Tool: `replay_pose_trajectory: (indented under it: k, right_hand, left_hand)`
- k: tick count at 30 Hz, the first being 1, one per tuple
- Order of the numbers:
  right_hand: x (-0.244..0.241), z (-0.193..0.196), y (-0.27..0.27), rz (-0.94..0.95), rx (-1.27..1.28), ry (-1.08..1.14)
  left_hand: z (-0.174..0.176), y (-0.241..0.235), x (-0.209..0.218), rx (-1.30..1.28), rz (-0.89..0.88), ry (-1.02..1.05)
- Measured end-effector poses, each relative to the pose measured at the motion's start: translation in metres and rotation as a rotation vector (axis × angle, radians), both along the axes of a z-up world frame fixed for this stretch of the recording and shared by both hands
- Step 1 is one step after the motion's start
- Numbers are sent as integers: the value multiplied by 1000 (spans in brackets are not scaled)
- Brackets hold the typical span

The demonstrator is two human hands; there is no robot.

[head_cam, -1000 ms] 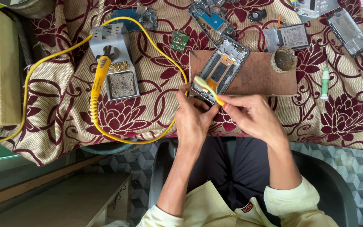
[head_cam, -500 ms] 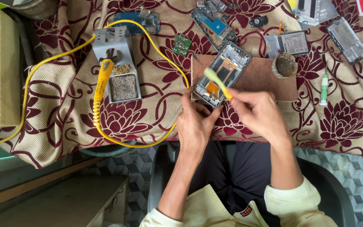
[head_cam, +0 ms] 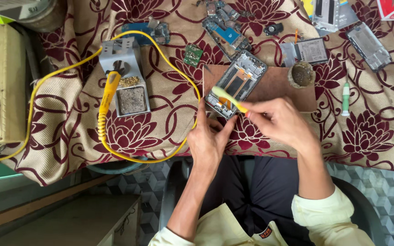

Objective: The person scrubs the interior of a disassembled mobile phone casing using a yellow toothbrush, then switches to a green toothbrush to continue cleaning the same area. The person holds the casing with one hand and scrubs with the other.

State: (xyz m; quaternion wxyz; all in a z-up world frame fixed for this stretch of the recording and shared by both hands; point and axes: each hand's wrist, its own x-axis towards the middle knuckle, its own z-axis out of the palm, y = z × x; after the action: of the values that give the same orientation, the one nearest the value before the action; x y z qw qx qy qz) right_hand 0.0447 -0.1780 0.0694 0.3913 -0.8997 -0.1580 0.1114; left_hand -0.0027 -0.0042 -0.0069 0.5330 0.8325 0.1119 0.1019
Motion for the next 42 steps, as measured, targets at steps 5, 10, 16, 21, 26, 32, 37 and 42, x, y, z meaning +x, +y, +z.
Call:
replay_pose_trajectory:
  k: [5, 10, 16, 21, 26, 32, 37, 42]
  right_hand:
    - [16, 8, -3, -296, -165, -72]
    - [18, 2, -9, -156, -152, 75]
    - [3, -5, -31, -281, -16, -32]
    - [0, -7, -33, -323, -4, 41]
    - [-2, -10, -23, -323, -69, 78]
    - [-3, -4, -23, -215, -97, -47]
    - [-5, -3, -24, -361, -185, -19]
    - [-1, 0, -18, -350, -140, 10]
  left_hand:
    - [5, -1, 2, 72, -1, -30]
    - [9, 4, 4, 14, -36, -11]
    - [8, 6, -10, -117, -78, -39]
    - [8, 4, -8, -29, -75, -12]
    - [6, 4, -5, 53, -89, -2]
    - [-2, 2, -5, 67, -57, -104]
    - [-8, -1, -8, 50, -48, -96]
    - [-10, -2, -7, 97, -42, -155]
